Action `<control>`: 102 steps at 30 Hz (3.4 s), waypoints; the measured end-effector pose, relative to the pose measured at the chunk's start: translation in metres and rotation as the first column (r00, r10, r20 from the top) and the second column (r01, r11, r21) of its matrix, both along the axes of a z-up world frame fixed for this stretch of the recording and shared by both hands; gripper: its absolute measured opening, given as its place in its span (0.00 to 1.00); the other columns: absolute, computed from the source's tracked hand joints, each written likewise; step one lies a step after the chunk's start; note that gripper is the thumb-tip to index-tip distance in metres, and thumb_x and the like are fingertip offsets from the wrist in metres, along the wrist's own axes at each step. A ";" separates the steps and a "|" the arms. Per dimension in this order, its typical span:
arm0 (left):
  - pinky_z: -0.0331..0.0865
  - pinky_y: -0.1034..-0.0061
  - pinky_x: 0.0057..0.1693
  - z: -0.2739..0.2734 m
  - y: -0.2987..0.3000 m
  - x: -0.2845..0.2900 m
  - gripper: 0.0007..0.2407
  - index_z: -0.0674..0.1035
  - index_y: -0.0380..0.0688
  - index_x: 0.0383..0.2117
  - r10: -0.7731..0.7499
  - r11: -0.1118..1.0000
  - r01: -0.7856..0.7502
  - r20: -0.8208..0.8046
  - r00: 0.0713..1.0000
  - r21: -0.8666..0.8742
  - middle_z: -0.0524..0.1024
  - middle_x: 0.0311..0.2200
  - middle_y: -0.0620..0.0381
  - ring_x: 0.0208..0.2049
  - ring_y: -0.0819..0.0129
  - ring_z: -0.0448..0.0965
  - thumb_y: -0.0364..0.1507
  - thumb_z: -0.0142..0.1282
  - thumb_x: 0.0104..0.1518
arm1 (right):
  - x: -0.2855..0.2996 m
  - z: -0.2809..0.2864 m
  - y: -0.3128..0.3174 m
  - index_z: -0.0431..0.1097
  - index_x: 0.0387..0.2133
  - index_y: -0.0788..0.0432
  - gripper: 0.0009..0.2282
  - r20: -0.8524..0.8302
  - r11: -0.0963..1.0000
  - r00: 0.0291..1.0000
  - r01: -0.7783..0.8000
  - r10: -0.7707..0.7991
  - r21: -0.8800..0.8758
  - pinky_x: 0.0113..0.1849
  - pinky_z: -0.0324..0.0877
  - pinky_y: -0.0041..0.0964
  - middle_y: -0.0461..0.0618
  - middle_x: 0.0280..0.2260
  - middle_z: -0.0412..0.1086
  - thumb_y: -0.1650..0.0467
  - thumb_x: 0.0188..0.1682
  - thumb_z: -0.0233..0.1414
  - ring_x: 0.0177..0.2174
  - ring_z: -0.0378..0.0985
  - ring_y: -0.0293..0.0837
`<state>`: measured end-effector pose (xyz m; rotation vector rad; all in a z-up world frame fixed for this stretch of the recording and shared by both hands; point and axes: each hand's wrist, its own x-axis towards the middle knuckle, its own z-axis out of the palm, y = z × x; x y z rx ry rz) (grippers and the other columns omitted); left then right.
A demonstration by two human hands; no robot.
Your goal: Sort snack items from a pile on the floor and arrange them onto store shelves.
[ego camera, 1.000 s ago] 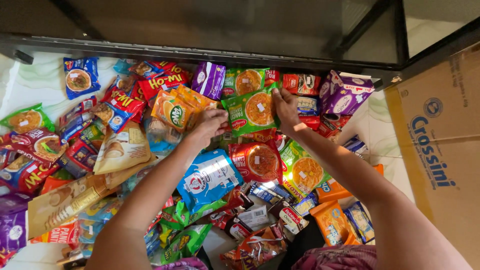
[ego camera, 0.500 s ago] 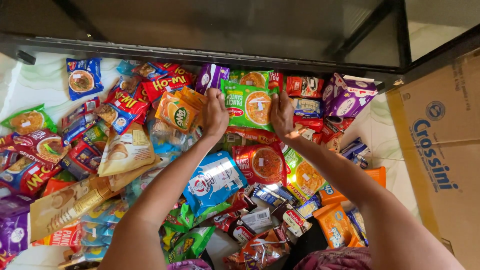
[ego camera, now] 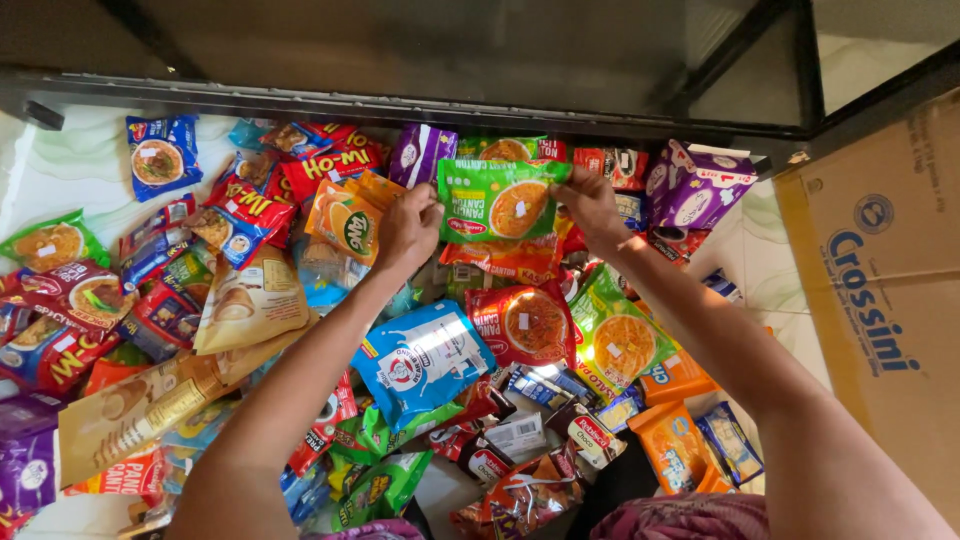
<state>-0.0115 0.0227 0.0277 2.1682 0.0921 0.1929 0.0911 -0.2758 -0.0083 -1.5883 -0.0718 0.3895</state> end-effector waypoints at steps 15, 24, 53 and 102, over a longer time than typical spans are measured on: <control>0.73 0.81 0.57 -0.022 -0.025 -0.029 0.14 0.75 0.41 0.47 0.130 0.752 -0.191 -0.141 0.981 -0.631 0.77 0.51 0.49 0.51 0.69 0.79 0.23 0.60 0.55 | -0.042 0.058 0.022 0.68 0.48 0.62 0.15 -0.554 0.974 0.820 0.216 -0.142 0.071 0.39 0.82 0.47 0.58 0.42 0.76 0.65 0.55 0.47 0.40 0.82 0.49; 0.69 0.71 0.48 -0.008 -0.052 -0.033 0.07 0.79 0.39 0.43 0.253 0.832 -0.340 -0.246 0.936 -0.438 0.79 0.37 0.54 0.38 0.70 0.76 0.29 0.51 0.67 | -0.049 0.011 0.034 0.64 0.36 0.65 0.10 0.017 0.970 0.976 0.219 -0.219 -0.107 0.22 0.79 0.45 0.62 0.27 0.68 0.67 0.58 0.47 0.21 0.72 0.47; 0.80 0.63 0.52 0.097 0.041 -0.009 0.22 0.57 0.36 0.64 -0.241 0.893 -0.017 -0.509 0.827 -0.450 0.71 0.54 0.40 0.45 0.49 0.86 0.24 0.42 0.62 | -0.059 0.138 0.073 0.57 0.58 0.64 0.21 -0.209 0.727 0.828 -0.557 0.520 -0.402 0.42 0.79 0.42 0.62 0.54 0.68 0.65 0.55 0.48 0.50 0.78 0.53; 0.72 0.76 0.49 0.022 0.070 0.018 0.17 0.75 0.33 0.27 -0.698 0.715 0.634 -0.259 0.667 -0.294 0.74 0.31 0.58 0.38 0.78 0.74 0.34 0.74 0.54 | -0.034 0.153 0.085 0.72 0.55 0.54 0.29 -0.289 0.383 0.597 -0.745 0.748 -0.547 0.38 0.76 0.43 0.47 0.40 0.78 0.56 0.40 0.62 0.40 0.79 0.44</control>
